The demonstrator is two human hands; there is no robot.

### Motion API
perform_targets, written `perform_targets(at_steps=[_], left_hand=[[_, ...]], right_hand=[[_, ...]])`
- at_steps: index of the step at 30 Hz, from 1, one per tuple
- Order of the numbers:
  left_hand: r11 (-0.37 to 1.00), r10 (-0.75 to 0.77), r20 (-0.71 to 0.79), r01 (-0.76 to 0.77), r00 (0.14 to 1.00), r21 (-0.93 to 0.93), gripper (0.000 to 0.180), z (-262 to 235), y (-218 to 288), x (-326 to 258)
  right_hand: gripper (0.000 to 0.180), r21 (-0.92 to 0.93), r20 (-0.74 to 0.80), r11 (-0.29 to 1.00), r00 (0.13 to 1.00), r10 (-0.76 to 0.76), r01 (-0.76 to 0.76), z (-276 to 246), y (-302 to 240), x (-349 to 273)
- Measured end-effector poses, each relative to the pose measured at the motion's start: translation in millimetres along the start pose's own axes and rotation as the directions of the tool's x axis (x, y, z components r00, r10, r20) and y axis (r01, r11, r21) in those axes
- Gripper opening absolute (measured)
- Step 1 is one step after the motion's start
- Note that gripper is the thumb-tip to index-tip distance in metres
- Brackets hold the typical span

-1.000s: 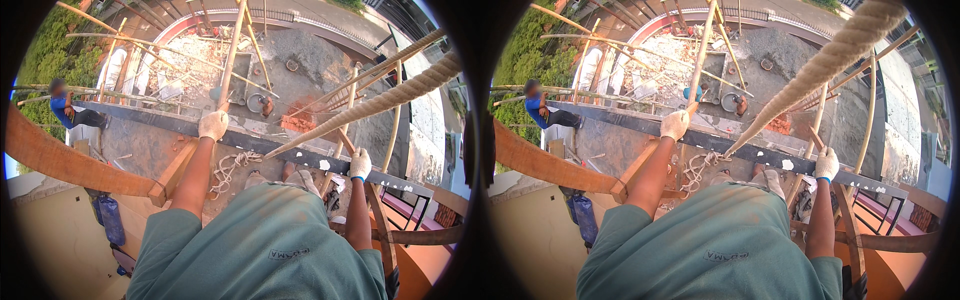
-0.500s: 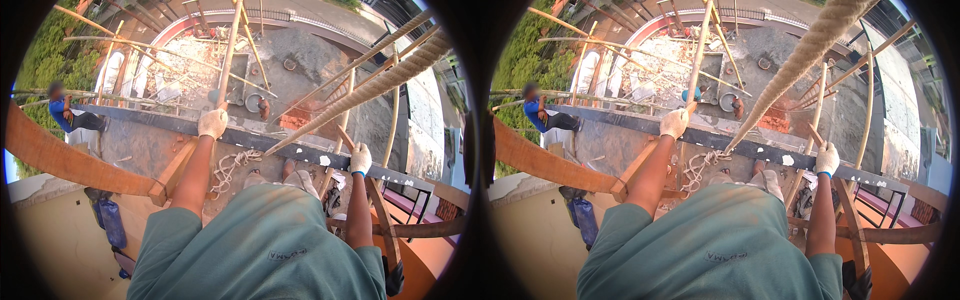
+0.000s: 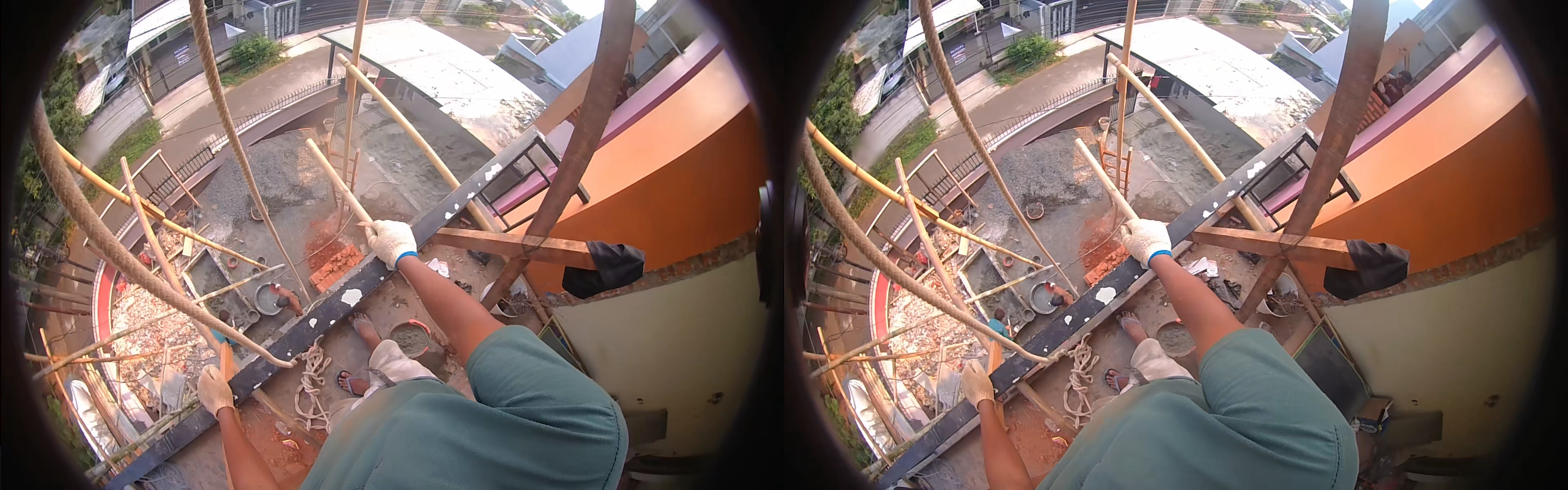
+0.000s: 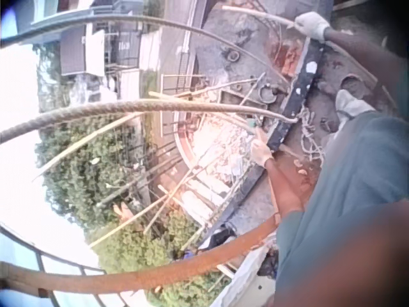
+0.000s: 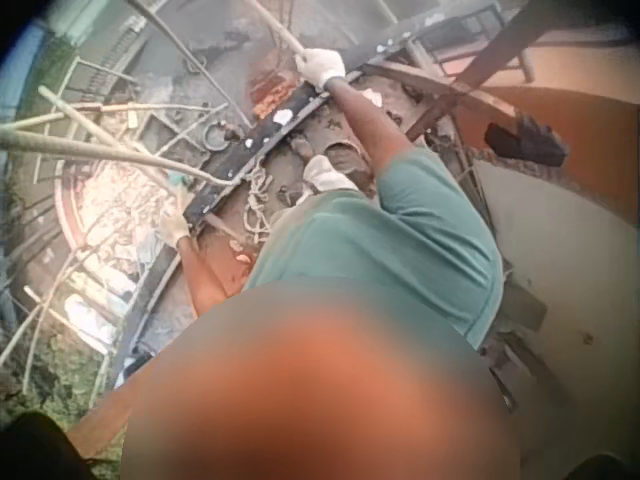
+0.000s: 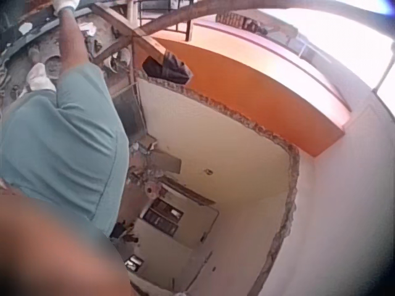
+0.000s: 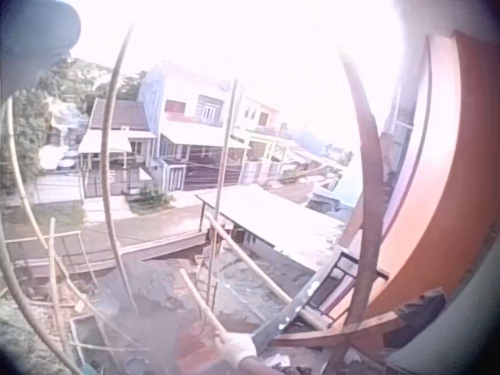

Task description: The person carries a bucket of wet cement from an indoor area to an outdoor balcony and lowers it using a rope to workers below. The person then returns to the balcony and repeats the process.

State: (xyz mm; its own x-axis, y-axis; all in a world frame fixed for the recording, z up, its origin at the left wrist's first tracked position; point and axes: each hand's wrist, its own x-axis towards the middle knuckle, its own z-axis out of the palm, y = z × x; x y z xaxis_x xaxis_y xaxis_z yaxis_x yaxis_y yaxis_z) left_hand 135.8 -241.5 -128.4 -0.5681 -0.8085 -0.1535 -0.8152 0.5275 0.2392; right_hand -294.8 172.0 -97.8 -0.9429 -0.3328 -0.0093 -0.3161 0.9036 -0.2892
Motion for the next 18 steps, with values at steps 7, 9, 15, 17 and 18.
perform_targets(at_steps=[7, 9, 15, 17, 18], left_hand=[[0.998, 0.061, -0.016, -0.062, 0.998, -0.023, 0.049, 10, -23, 8], [1.0, -0.012, 0.052, 0.012, 0.999, -0.002, 0.055, -2, -13, 2], [0.999, 0.032, -0.115, -0.03, 0.993, 0.012, 0.054, 11, -30, 4], [0.999, -0.011, -0.072, 0.013, 0.997, 0.032, 0.042, 9, -29, 7], [0.998, 0.003, -0.123, 0.005, 0.992, 0.06, 0.04, 12, -34, 4]], right_hand=[[0.033, -0.021, 0.022, 1.0, 1.0, -0.002, 0.003, 8, 0, -3], [0.034, -0.041, 0.013, 0.998, 0.999, -0.036, 0.037, 8, 2, -5], [0.043, 0.007, 0.12, 1.0, 0.993, -0.019, 0.018, -11, -10, -1], [0.041, 0.01, 0.105, 0.999, 0.994, -0.032, 0.031, -8, -3, -3], [0.04, 0.004, 0.082, 0.999, 0.995, -0.05, 0.049, -8, -2, -3]])
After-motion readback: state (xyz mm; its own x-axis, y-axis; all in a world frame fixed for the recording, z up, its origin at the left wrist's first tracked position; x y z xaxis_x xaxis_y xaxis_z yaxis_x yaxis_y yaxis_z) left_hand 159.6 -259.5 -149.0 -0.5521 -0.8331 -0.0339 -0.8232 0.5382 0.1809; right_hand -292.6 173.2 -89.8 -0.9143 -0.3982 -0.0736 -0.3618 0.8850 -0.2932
